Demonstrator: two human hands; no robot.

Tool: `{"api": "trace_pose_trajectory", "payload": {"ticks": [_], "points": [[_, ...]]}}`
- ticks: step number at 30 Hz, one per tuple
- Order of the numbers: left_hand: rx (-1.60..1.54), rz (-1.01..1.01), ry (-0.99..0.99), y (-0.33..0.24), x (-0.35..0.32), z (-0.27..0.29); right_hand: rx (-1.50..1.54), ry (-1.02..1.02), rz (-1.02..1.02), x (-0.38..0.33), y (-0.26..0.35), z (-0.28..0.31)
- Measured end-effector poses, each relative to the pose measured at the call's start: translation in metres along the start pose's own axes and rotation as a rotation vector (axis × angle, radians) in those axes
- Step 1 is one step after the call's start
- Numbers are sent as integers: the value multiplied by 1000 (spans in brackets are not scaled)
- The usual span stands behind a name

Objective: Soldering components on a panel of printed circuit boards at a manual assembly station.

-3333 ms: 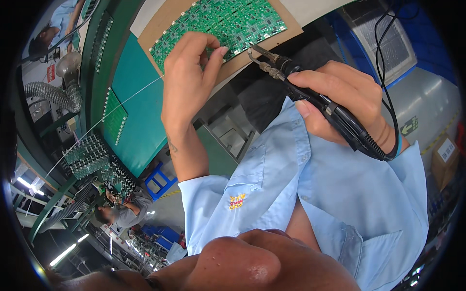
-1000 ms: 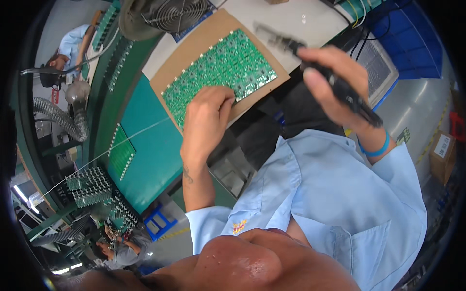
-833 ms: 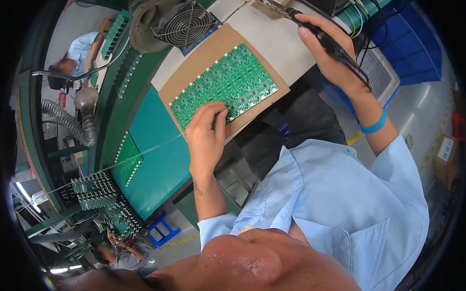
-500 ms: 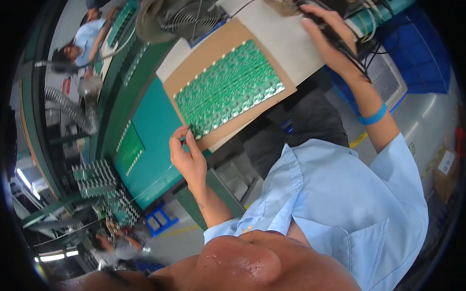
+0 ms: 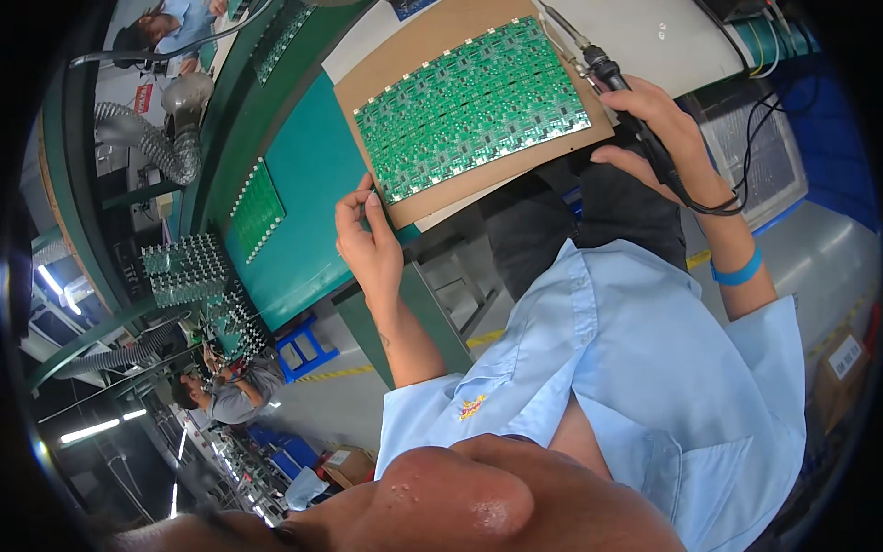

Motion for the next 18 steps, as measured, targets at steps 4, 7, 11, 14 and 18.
{"api": "trace_pose_trajectory", "payload": {"ticks": [4,7,11,14,18], "points": [[12,-30,-19,-3,-4,-1,28,45,-18,-1,-4,-2],[41,-50,-15,-9,-5,-2,33,37,-35,-6,-7,0],[90,-81,-8,-17,-6,-4,35,21,-45,-14,-14,4],[141,-117,10,-24,-5,-7,12,-2,-29,-18,-18,7],[181,-190,24,-36,-9,-18,-50,-41,-30,-21,-22,21]]}}
Point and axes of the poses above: each hand's wrist, its own x-axis towards the middle knuckle, its own z-axis out of the back of the hand, y = z × x, the point moved 2 cm from there along x, towards the middle knuckle, and after that the axes turned 5 degrees about y, right-handed, at the moved point
